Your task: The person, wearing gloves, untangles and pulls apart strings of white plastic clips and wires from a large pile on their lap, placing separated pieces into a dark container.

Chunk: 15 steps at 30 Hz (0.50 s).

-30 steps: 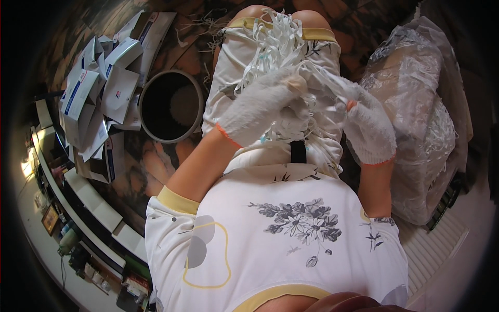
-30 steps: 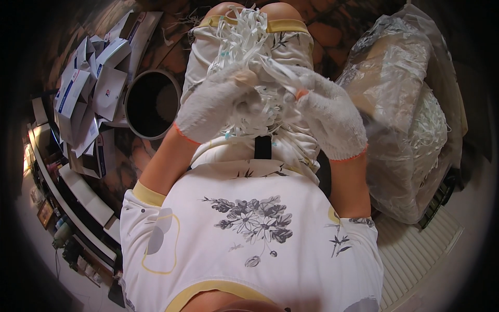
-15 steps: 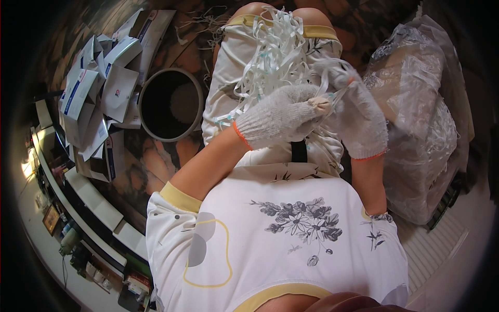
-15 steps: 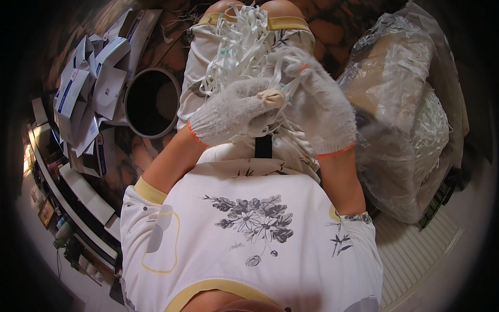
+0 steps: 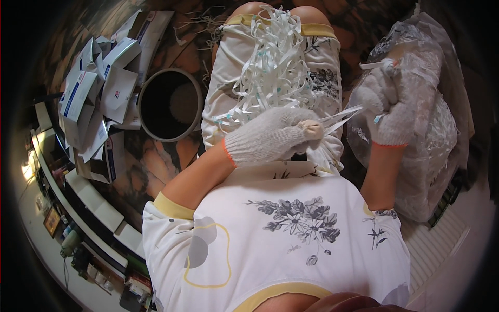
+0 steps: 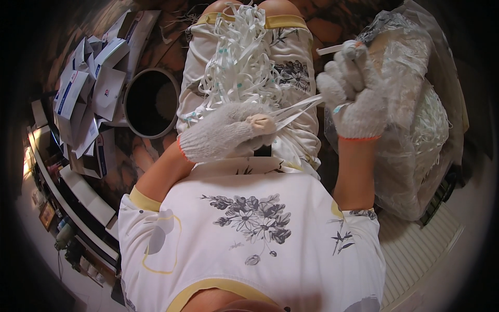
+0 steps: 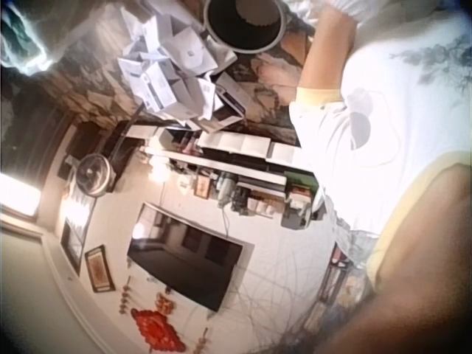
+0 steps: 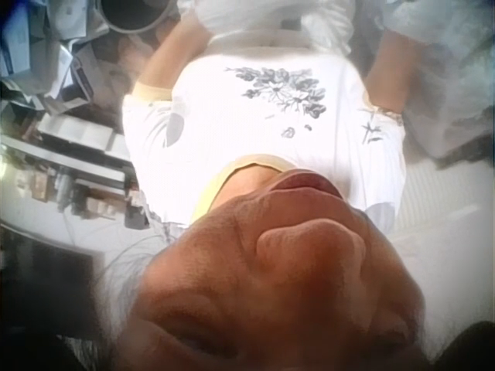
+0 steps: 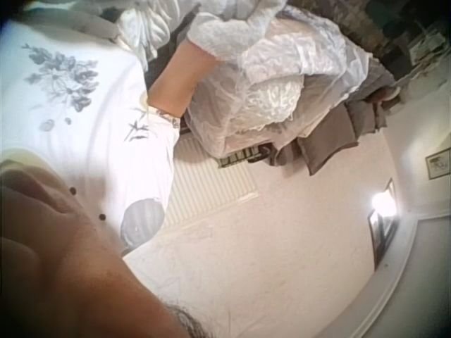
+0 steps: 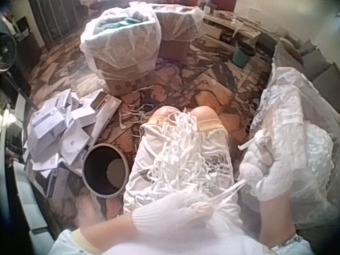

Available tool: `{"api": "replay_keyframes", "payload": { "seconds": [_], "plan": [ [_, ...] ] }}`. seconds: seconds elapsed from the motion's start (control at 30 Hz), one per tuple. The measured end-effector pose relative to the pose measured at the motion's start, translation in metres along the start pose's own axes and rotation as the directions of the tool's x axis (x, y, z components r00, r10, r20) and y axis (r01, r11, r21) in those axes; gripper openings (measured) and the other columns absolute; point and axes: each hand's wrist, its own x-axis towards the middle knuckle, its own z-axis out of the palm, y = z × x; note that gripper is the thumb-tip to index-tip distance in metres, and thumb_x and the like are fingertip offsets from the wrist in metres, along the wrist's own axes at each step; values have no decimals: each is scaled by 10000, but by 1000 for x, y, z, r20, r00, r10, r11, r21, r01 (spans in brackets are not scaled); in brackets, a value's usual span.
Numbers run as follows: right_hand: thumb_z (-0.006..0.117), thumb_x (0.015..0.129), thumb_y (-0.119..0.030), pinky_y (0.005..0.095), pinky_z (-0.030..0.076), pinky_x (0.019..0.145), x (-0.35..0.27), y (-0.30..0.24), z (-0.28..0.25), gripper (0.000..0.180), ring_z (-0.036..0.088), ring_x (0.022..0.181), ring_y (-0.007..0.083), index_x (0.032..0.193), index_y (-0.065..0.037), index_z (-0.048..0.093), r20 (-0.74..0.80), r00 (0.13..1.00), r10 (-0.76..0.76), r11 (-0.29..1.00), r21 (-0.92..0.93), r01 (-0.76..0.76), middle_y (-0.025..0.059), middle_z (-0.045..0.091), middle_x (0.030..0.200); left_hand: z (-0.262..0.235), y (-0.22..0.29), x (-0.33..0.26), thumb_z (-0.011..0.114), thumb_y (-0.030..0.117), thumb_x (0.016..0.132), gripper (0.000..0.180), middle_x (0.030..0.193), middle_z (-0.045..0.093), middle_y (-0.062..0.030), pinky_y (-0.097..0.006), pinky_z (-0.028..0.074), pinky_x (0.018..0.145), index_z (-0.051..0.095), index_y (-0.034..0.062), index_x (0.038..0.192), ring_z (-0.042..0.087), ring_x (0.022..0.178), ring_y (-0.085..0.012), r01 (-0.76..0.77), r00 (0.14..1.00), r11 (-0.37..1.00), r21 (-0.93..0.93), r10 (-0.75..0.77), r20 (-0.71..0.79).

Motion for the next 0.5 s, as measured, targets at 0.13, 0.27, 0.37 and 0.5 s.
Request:
{"api": "replay_keyframes", "payload": {
  "seconds": [0.13, 0.27, 0.37, 0.5],
  "plan": [
    [516, 970, -162, 245, 220, 408, 14, -25, -18, 166, 216, 426, 84, 862, -38, 539, 102, 995, -8, 999, 51, 3, -59, 247, 535, -3, -7, -20, 504, 232, 932, 222, 799, 562, -12, -241, 413, 665, 608, 39, 899, 473, 702, -116, -38, 999, 982, 183, 39, -4],
    [473, 963, -120, 240, 264, 451, 27, -37, -27, 151, 238, 446, 99, 852, -36, 530, 37, 992, -121, 990, -68, 124, -48, 264, 540, -2, -7, -43, 496, 239, 923, 241, 815, 562, -16, -258, 424, 729, 590, 18, 894, 483, 748, -129, -14, 998, 979, 202, 26, -60],
    [465, 949, -112, 240, 301, 481, 23, -74, -40, 139, 303, 487, 113, 865, -33, 542, 9, 970, -241, 959, -154, 239, -24, 338, 591, -4, -19, -71, 505, 219, 915, 231, 814, 554, -22, -270, 426, 734, 586, 5, 885, 484, 758, -128, 53, 996, 979, 197, -38, -77],
    [497, 916, -134, 241, 352, 509, 10, -152, -89, 121, 430, 560, 125, 879, -39, 562, 254, 960, -116, 993, 29, 112, 16, 507, 712, -17, -24, -88, 505, 185, 904, 210, 785, 543, -2, -231, 405, 689, 566, 17, 793, 480, 741, -106, 91, 988, 984, 156, -71, -134]
  ]
}}
